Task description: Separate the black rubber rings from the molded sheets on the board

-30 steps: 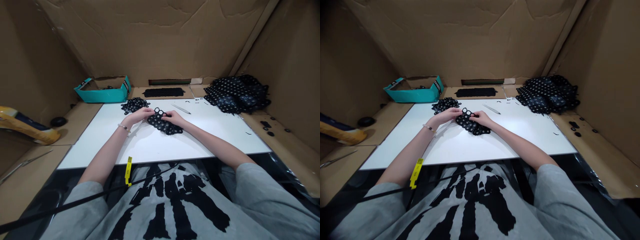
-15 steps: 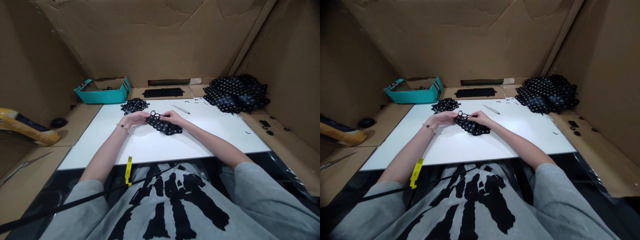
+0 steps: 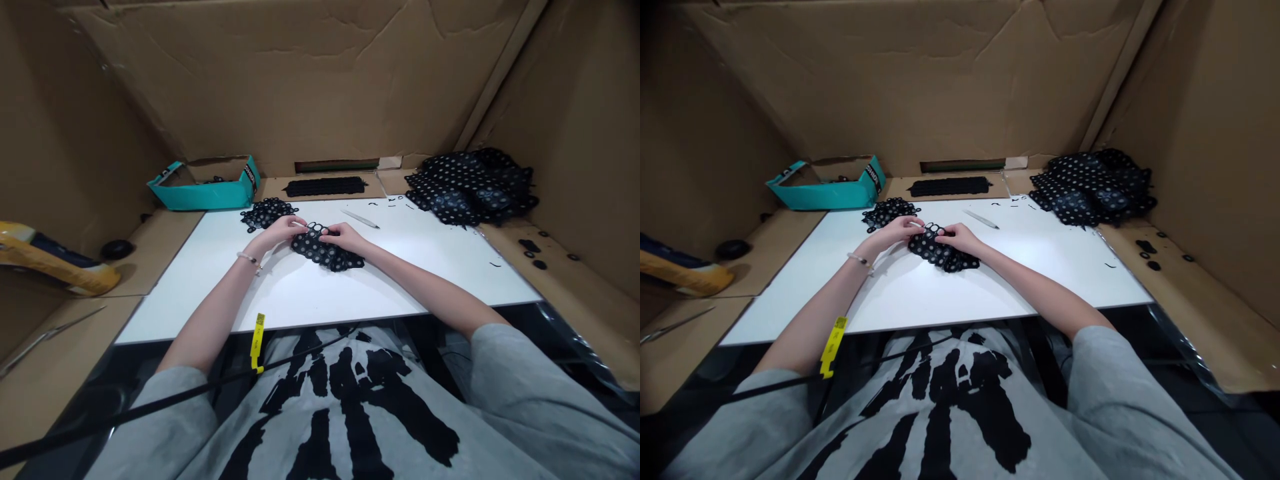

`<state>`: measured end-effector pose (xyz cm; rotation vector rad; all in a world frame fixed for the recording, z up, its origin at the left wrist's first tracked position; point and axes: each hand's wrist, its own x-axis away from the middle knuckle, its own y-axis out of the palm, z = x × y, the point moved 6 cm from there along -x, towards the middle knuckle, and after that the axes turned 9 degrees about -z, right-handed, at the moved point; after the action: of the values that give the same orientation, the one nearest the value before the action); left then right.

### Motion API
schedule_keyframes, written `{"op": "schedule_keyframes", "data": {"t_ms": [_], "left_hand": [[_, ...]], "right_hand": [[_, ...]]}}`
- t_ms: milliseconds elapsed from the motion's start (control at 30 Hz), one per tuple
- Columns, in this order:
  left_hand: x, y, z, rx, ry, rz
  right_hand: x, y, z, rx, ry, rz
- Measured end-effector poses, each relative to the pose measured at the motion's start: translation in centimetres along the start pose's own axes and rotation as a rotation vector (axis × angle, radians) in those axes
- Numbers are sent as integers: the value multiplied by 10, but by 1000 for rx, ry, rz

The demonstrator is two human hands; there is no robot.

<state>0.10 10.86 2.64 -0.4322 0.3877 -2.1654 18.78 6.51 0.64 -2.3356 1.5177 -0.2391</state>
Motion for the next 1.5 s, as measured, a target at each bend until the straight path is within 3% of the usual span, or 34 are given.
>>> {"op": "schedule_keyframes", "data": {"t_ms": [167, 333, 433, 533, 733, 833, 933, 1033, 1200, 1267, 1367, 1500], "left_hand": [[-4, -14, -2, -206, 51, 136], [16, -76, -12, -291, 64, 699], [27, -91, -16, -422, 24, 837], [26, -76, -3, -574, 59, 786], [9, 4, 36, -591, 348, 194], [6, 20, 37, -538, 332, 138], [0, 19, 29, -389, 275, 137], [-5, 3, 16, -206, 217, 148], [11, -65, -10, -175, 130, 616], [19, -78, -11, -256, 135, 705], [19, -67, 1, -398, 177, 628], [11, -14, 29, -545, 285, 305]], "right_hand": [[-2, -1, 1, 3, 19, -8], [-1, -6, 3, -18, 50, 29], [1, -7, 5, -21, 65, 45], [2, -7, 6, -22, 73, 46], [-2, -4, -2, -20, -67, 5], [-2, -3, -6, -27, -160, -30], [-2, -4, -2, -23, -120, -19], [-2, -4, 5, -14, -20, -10], [-2, -6, 6, -18, 32, 20], [-1, -7, 6, -2, 34, 30], [-1, -12, 5, 102, 30, 50], [-1, -16, 5, 164, 45, 45]]}}
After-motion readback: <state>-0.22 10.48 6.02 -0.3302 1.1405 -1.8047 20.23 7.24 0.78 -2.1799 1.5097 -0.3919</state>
